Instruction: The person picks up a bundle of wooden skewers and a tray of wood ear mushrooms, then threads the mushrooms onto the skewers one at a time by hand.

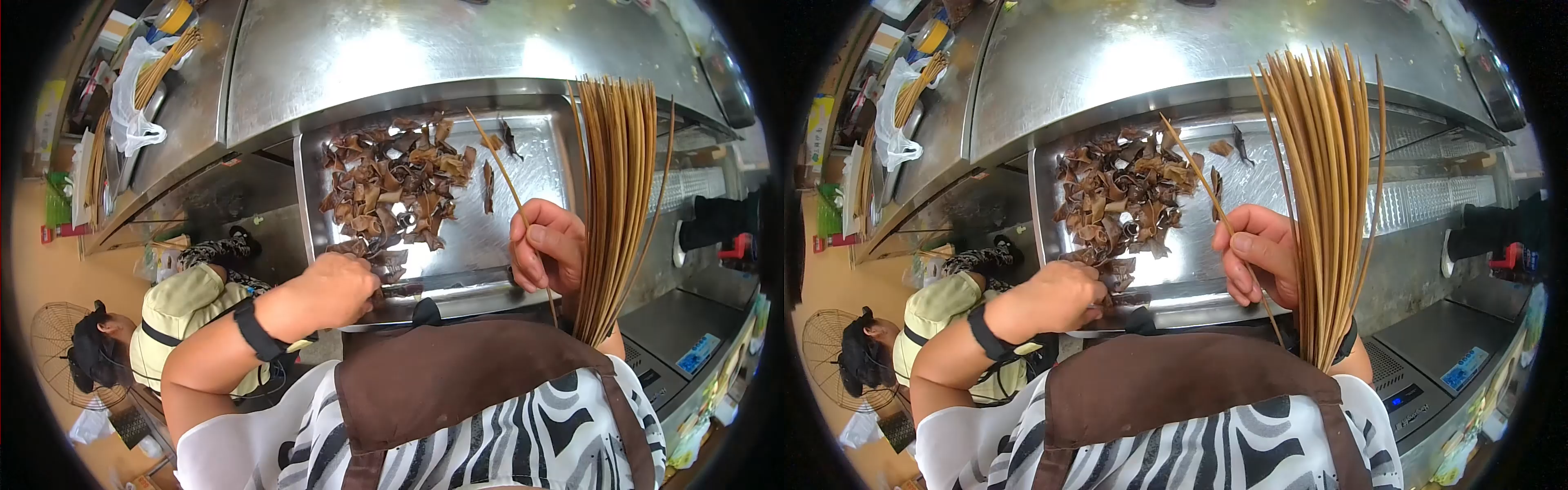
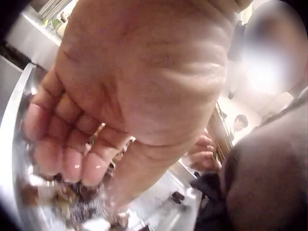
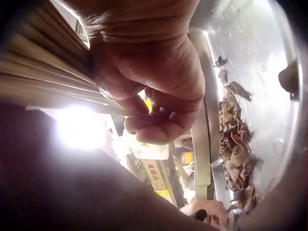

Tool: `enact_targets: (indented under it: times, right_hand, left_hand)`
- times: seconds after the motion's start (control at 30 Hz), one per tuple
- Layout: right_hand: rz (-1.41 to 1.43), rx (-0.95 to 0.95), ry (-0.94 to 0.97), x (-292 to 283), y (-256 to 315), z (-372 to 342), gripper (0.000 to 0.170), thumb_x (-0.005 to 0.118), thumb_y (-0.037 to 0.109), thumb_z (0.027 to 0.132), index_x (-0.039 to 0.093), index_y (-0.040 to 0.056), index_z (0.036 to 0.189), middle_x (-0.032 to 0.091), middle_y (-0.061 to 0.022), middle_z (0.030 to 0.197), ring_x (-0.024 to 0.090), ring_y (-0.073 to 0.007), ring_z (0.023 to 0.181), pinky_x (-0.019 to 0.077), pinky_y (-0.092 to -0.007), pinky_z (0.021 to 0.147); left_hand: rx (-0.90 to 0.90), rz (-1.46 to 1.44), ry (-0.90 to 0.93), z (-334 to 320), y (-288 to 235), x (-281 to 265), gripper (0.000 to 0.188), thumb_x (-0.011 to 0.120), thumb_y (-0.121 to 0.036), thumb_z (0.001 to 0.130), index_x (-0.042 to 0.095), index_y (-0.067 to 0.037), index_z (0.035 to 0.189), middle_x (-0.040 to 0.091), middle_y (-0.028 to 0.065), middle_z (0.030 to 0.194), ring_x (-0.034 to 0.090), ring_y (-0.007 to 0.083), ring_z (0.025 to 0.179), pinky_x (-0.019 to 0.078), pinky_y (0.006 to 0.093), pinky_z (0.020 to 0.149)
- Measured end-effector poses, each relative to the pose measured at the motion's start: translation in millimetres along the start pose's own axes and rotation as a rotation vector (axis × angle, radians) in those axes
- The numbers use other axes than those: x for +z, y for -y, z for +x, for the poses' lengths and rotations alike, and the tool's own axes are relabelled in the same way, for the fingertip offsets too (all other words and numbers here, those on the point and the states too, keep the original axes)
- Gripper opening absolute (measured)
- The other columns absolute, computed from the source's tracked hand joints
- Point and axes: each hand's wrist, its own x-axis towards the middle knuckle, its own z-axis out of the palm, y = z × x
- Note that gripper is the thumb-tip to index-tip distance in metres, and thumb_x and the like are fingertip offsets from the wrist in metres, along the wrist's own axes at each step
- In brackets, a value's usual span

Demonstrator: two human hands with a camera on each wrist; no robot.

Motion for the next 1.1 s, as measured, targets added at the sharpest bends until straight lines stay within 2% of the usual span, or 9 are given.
enact_targets:
  times: [0.1, 0.17, 0.23, 0.3, 0.43, 0.83, 0.97, 1.07, 1.1]
  right_hand:
    - [-0.011, 0.004, -0.02, -0.8, 1.8, -2.1, 0.015, 0.046, 0.013, 0.092, 0.049, -0.0017, 0.097, 0.048, -0.0051, 0.057, 0.043, -0.0106, 0.044, 0.0403, -0.0252, 0.046]
    - [-0.022, 0.006, -0.022, -0.4, 3.0, -4.6, 0.015, 0.047, 0.013, 0.092, 0.049, -0.0015, 0.097, 0.048, -0.005, 0.057, 0.043, -0.0107, 0.044, 0.0404, -0.0253, 0.046]
    - [-0.031, 0.001, -0.029, 1.0, 3.6, -5.7, 0.015, 0.047, 0.013, 0.092, 0.05, -0.0014, 0.097, 0.048, -0.0049, 0.057, 0.043, -0.0108, 0.044, 0.0406, -0.0253, 0.047]
    - [-0.029, -0.001, -0.03, 2.0, 4.1, -6.4, 0.015, 0.047, 0.013, 0.092, 0.05, -0.0013, 0.096, 0.048, -0.0047, 0.057, 0.043, -0.0109, 0.045, 0.041, -0.0252, 0.047]
    - [-0.057, -0.031, -0.07, 3.0, 1.5, -5.6, 0.017, 0.047, 0.014, 0.092, 0.05, -0.003, 0.094, 0.046, -0.0058, 0.055, 0.039, -0.0101, 0.041, 0.038, -0.0253, 0.043]
    - [-0.111, -0.003, -0.061, 0.0, 3.4, -5.1, 0.016, 0.049, 0.013, 0.091, 0.05, -0.0027, 0.094, 0.049, -0.0054, 0.058, 0.044, -0.011, 0.044, 0.0421, -0.0257, 0.048]
    - [-0.179, 0.016, -0.049, -1.2, 3.9, -3.6, 0.015, 0.047, 0.012, 0.091, 0.05, -0.0023, 0.094, 0.049, -0.005, 0.059, 0.045, -0.0112, 0.046, 0.0426, -0.0259, 0.049]
    - [-0.167, 0.047, -0.042, -1.4, 3.5, -2.5, 0.013, 0.046, 0.01, 0.092, 0.05, -0.0016, 0.095, 0.05, -0.005, 0.059, 0.045, -0.0113, 0.048, 0.0426, -0.0258, 0.05]
    - [-0.171, 0.059, -0.047, -1.2, 3.0, -1.8, 0.012, 0.045, 0.009, 0.092, 0.05, -0.0018, 0.096, 0.05, -0.0054, 0.06, 0.045, -0.0116, 0.048, 0.0426, -0.0256, 0.05]
  left_hand:
    - [0.023, -0.145, -0.063, 16.0, -2.1, -2.4, 0.018, 0.069, -0.015, 0.072, 0.061, -0.001, 0.079, 0.061, 0.0135, 0.084, 0.061, 0.0319, 0.081, 0.0488, 0.0401, 0.069]
    - [-0.031, -0.157, -0.574, 27.7, -4.7, -15.3, 0.016, 0.066, -0.011, 0.074, 0.061, -0.001, 0.085, 0.061, 0.013, 0.09, 0.06, 0.0326, 0.086, 0.0488, 0.0399, 0.071]
    - [-0.087, -0.122, -0.594, 27.9, -6.6, -33.4, 0.015, 0.064, -0.009, 0.076, 0.062, -0.001, 0.088, 0.062, 0.0119, 0.087, 0.061, 0.0329, 0.083, 0.0489, 0.0399, 0.071]
    - [-0.158, -0.211, -0.356, 26.6, -8.0, -49.0, 0.015, 0.064, -0.009, 0.077, 0.061, -0.002, 0.09, 0.062, 0.0115, 0.082, 0.061, 0.0316, 0.079, 0.0489, 0.0398, 0.069]
    - [-0.122, -0.304, -0.519, 41.6, -16.5, -49.8, 0.013, 0.065, -0.011, 0.076, 0.06, -0.004, 0.087, 0.061, 0.0101, 0.078, 0.061, 0.0296, 0.075, 0.0482, 0.0389, 0.065]
    - [-0.226, -0.144, -0.489, 80.5, -15.0, -26.9, 0.02, 0.071, -0.016, 0.071, 0.06, -0.006, 0.084, 0.058, 0.0092, 0.085, 0.059, 0.0293, 0.086, 0.0477, 0.0396, 0.073]
    - [-0.11, -0.407, -0.6, 77.0, -8.9, -33.0, 0.011, 0.064, -0.004, 0.073, 0.056, -0.004, 0.08, 0.059, 0.0083, 0.092, 0.06, 0.0241, 0.088, 0.0481, 0.0341, 0.077]
    - [-0.059, -1.245, -0.742, 77.4, 3.1, -24.9, 0.014, 0.053, 0.007, 0.072, 0.047, -0.004, 0.077, 0.057, 0.0087, 0.107, 0.057, 0.0168, 0.101, 0.0439, 0.0304, 0.085]
    - [0.042, -1.322, -0.825, 75.9, 4.5, -31.0, 0.012, 0.051, 0.007, 0.072, 0.045, -0.003, 0.074, 0.058, 0.0079, 0.101, 0.058, 0.0143, 0.088, 0.0463, 0.0282, 0.078]
